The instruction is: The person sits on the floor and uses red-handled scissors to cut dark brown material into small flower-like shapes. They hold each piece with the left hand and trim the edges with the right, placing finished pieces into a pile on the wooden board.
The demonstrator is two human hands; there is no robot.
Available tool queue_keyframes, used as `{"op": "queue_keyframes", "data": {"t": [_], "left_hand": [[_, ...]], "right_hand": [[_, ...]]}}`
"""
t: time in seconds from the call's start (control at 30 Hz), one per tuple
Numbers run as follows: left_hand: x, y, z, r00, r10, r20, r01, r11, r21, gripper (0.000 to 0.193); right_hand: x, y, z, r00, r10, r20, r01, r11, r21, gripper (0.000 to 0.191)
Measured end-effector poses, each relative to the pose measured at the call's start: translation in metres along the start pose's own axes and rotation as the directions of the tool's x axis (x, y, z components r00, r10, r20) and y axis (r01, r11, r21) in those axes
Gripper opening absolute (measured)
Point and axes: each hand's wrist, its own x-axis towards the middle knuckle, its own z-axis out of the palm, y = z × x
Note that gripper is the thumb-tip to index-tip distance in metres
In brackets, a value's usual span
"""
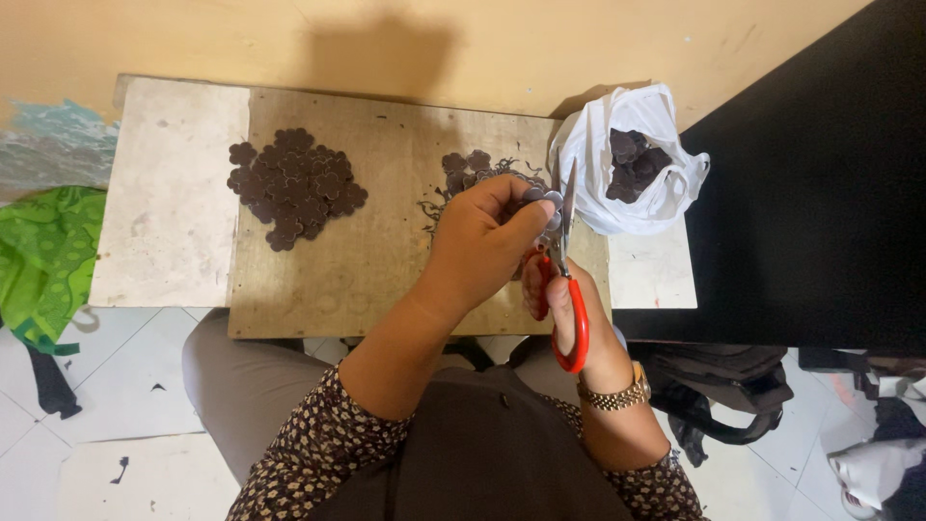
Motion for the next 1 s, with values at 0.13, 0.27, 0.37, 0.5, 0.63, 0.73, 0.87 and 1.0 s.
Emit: {"op": "queue_keyframes", "data": {"t": [0.13, 0.27, 0.37, 0.5, 0.63, 0.73, 0.87, 1.0], "left_hand": [[-0.001, 0.001, -0.001, 1.000, -0.021, -0.005, 0.021, 1.000, -0.006, 0.012], [-0.003, 0.002, 0.000, 0.999, -0.041, -0.017, 0.040, 0.998, -0.046, 0.011], [-0.002, 0.003, 0.000, 0.999, -0.036, -0.036, 0.034, 0.998, -0.044, 0.011], [-0.003, 0.003, -0.002, 0.998, -0.050, -0.035, 0.048, 0.998, -0.050, 0.012], [-0.003, 0.002, -0.002, 0.999, -0.018, -0.032, 0.016, 0.998, -0.057, 0.012], [-0.003, 0.002, -0.003, 0.999, -0.014, -0.038, 0.012, 0.999, -0.051, 0.013], [-0.002, 0.002, -0.003, 0.999, -0.005, -0.054, 0.003, 0.999, -0.039, 0.012], [-0.002, 0.003, -0.003, 0.998, 0.014, -0.061, -0.015, 1.000, -0.019, 0.012]], "right_hand": [[-0.001, -0.002, 0.000, 1.000, 0.018, -0.013, -0.019, 1.000, -0.020, 0.075], [-0.001, -0.001, 0.000, 1.000, 0.027, -0.002, -0.026, 0.999, 0.039, 0.070], [-0.001, 0.000, -0.001, 1.000, 0.026, 0.006, -0.026, 0.999, 0.043, 0.067], [-0.001, 0.001, -0.003, 0.999, 0.042, 0.002, -0.042, 0.999, 0.008, 0.066], [-0.002, 0.002, -0.004, 0.998, 0.065, 0.013, -0.065, 0.997, 0.038, 0.065], [-0.002, 0.004, -0.005, 0.997, 0.070, 0.014, -0.070, 0.997, 0.030, 0.064], [-0.002, 0.007, -0.007, 0.997, 0.071, 0.035, -0.073, 0.996, 0.048, 0.064], [-0.003, 0.010, -0.009, 0.996, 0.090, 0.025, -0.091, 0.994, 0.053, 0.063]]}}
